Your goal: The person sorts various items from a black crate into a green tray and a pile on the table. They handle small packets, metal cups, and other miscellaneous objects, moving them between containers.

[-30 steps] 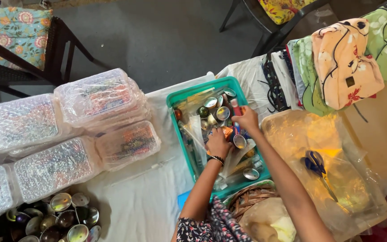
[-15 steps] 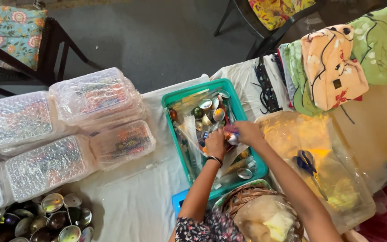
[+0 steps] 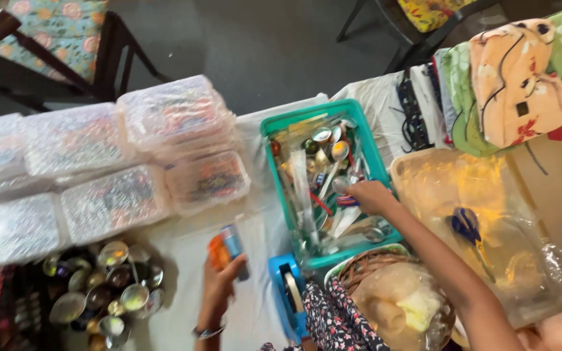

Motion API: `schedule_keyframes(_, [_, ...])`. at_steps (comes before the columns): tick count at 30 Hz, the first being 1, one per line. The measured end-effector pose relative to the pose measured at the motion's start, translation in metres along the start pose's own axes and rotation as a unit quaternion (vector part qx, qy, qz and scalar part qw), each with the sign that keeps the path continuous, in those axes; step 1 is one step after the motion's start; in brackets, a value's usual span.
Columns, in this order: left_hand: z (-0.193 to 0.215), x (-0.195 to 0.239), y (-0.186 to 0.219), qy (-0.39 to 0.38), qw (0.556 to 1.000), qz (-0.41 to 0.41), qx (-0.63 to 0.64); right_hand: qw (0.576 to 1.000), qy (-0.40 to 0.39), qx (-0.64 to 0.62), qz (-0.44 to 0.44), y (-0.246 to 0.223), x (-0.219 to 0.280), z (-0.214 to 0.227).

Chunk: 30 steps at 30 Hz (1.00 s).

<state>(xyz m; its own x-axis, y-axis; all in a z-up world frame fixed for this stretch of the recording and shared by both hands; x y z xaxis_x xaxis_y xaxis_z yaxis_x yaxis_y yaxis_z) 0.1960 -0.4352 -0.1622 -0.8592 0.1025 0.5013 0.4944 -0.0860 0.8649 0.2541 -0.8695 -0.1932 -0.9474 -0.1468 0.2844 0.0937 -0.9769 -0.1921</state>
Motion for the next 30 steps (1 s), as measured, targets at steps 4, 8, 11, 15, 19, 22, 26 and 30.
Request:
schedule_keyframes(4, [0.113,0.067,-0.060,0.125,0.987,0.060,0.077,0.993,0.015,0.072,0.096,-0.012,-0.002,-0.027])
schedule_keyframes(8, [0.212,0.100,-0.177,0.195,0.958,0.020,0.209,0.982,0.010,0.124,0.145,-0.017,-0.011,-0.046])
schedule_keyframes(11, [0.233,0.149,-0.132,0.237,0.956,0.031,0.168,0.990,0.032,0.121,0.069,-0.042,-0.003,0.014])
schedule_keyframes(15, [0.270,0.192,-0.093,0.229,0.955,-0.001,0.190,0.992,0.124,0.006,0.027,-0.101,0.037,0.094])
schedule_keyframes(19, [0.315,0.229,-0.072,0.215,0.952,-0.031,0.214,0.893,0.160,-0.404,-0.118,-0.136,0.050,0.069])
schedule_keyframes(22, [0.357,0.247,-0.050,0.221,0.935,-0.100,0.257,0.655,-0.020,-0.742,-0.140,-0.252,0.037,-0.056])
schedule_keyframes(26, [0.430,0.244,-0.027,0.267,0.907,-0.151,0.290,0.616,-0.114,-0.747,0.223,-0.506,0.054,-0.096])
schedule_keyframes(30, [0.512,0.242,-0.016,0.283,0.897,-0.201,0.274,0.439,-0.299,-0.847,-0.008,-0.708,0.032,-0.075])
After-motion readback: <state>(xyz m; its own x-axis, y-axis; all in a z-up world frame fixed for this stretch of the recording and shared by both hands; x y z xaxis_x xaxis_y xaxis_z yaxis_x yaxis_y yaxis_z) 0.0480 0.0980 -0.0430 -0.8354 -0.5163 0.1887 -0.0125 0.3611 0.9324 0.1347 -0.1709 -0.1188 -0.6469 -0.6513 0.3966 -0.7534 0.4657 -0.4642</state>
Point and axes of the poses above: each hand's wrist, its own x-axis away from the middle knuckle, its own z-axis out of the back of the hand, y = z × x, the point moved 10 cm from there along -x, towards the middle knuckle, and after that the axes turned 4 degrees about -z, right-handed, at the moved point
